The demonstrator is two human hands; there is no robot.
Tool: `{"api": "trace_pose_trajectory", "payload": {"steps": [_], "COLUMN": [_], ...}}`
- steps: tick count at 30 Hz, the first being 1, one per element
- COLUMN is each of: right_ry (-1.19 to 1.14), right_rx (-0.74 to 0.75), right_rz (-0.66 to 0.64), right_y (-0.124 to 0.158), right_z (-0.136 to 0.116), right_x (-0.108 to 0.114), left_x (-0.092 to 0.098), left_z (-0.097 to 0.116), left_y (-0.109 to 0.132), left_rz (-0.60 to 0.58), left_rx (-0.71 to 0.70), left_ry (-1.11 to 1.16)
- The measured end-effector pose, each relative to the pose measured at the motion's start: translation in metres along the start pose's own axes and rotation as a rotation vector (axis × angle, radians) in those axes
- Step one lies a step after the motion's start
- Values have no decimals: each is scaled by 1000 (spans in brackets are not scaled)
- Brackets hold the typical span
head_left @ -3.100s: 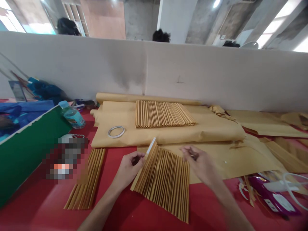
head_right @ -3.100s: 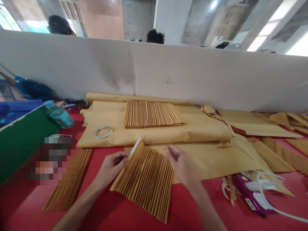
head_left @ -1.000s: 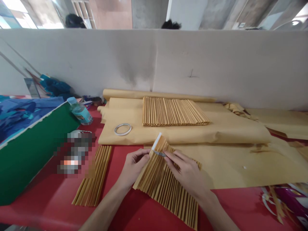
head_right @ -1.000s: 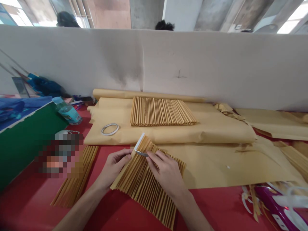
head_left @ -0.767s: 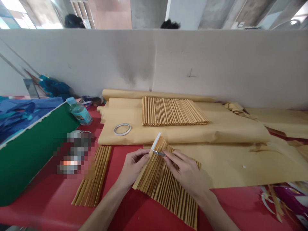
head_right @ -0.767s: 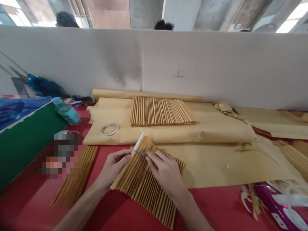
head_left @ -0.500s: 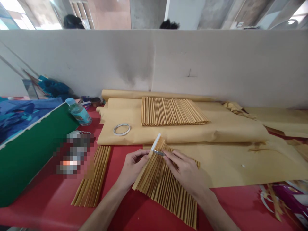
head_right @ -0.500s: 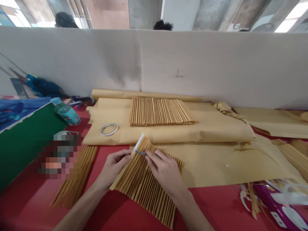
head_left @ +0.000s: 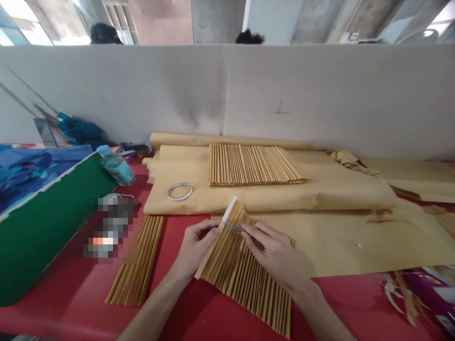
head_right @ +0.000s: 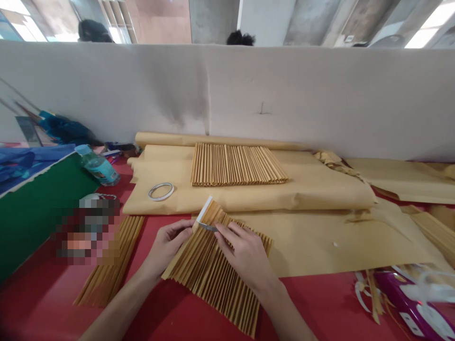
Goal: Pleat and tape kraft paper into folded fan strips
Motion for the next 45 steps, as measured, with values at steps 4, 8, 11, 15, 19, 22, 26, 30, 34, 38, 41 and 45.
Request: {"api": "trace_pose_trajectory", "payload": {"steps": [4,8,11,15,19,22,26,30,34,38,41,45], "right_ry": [4,7,-2,-26,-52,-68,-56,-25,10,33,46,63], "right_rx": [10,11,2,-27,-49,-62,-76,-69,-53,-40,-28,-18], "right_rz": [6,7,-2,-12,-9,5,14,33,52,54,62,66], "right_y": [-2,-1,0,1,2,2,3,3,3,3,3,4], "right_z": [-2,-1,-1,-1,-3,-4,-7,-9,-9,-9,-9,-8], "right_x": [1,1,-1,-2,-3,-5,-6,-7,-9,-9,-9,-10], "left_x": [0,1,2,2,1,1,1,2,2,2,1,1], "left_z": [0,-1,-2,-1,2,2,-1,-3,-3,-3,-3,-3], "left_y": [1,1,1,0,-1,-1,-1,0,1,0,0,0], "left_rz": [-8,-5,-11,-15,-26,-25,-21,-18,-18,-14,-11,-6], "left_rx": [3,-12,-15,-24,-28,-42,-40,-18,4,2,-2,-3], "left_ry": [17,12,10,3,5,-8,-8,11,41,41,31,22]}}
Point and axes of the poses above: each hand's wrist, its own y-axis away from the middle knuckle, its own x-axis out of the back of the hand, z = x × y, the point moved 2 cm from there along -y, towards the middle knuckle, and after that the axes turned 5 degrees about z, right-handed, at the moved point
